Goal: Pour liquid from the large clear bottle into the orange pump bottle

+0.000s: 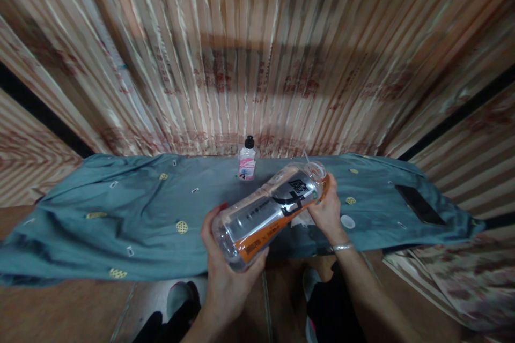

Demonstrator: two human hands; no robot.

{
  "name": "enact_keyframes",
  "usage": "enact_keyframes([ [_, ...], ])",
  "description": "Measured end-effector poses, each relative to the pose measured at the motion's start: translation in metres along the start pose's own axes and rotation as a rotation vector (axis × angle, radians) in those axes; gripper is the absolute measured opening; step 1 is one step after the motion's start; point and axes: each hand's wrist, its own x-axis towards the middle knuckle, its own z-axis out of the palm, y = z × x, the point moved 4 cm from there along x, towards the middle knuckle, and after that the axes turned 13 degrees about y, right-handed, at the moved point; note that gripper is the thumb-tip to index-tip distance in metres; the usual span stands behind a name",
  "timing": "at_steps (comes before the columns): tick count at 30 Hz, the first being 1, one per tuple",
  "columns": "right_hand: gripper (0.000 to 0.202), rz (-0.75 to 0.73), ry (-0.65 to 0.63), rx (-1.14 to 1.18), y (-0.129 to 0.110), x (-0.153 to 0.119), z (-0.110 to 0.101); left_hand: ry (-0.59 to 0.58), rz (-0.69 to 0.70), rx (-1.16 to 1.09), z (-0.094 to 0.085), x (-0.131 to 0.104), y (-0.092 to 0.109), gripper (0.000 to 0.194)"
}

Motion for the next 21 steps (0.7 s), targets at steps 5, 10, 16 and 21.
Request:
enact_keyframes([
  [5,0.084,-0.004,-0.005,0.0,0.0004,-0.0002,0.0007,0.003,-0.013,0.009,0.0004,-0.0003,0.0038,0.089],
  [10,0.082,-0.018,0.019,-0.002,0.0008,0.0,0.0011,-0.004,-0.025,0.005,0.0007,0.0003,0.0017,0.09],
  [16,0.083,-0.023,0.017,0.004,0.0011,-0.0003,0.001,-0.006,-0.022,-0.012,-0.0001,0.0005,-0.0025,0.09],
  [21,0.085,0.011,0.007,0.003,0.0012,-0.0001,0.0007,0.0,-0.028,-0.014,0.0009,-0.0008,0.0034,0.09],
])
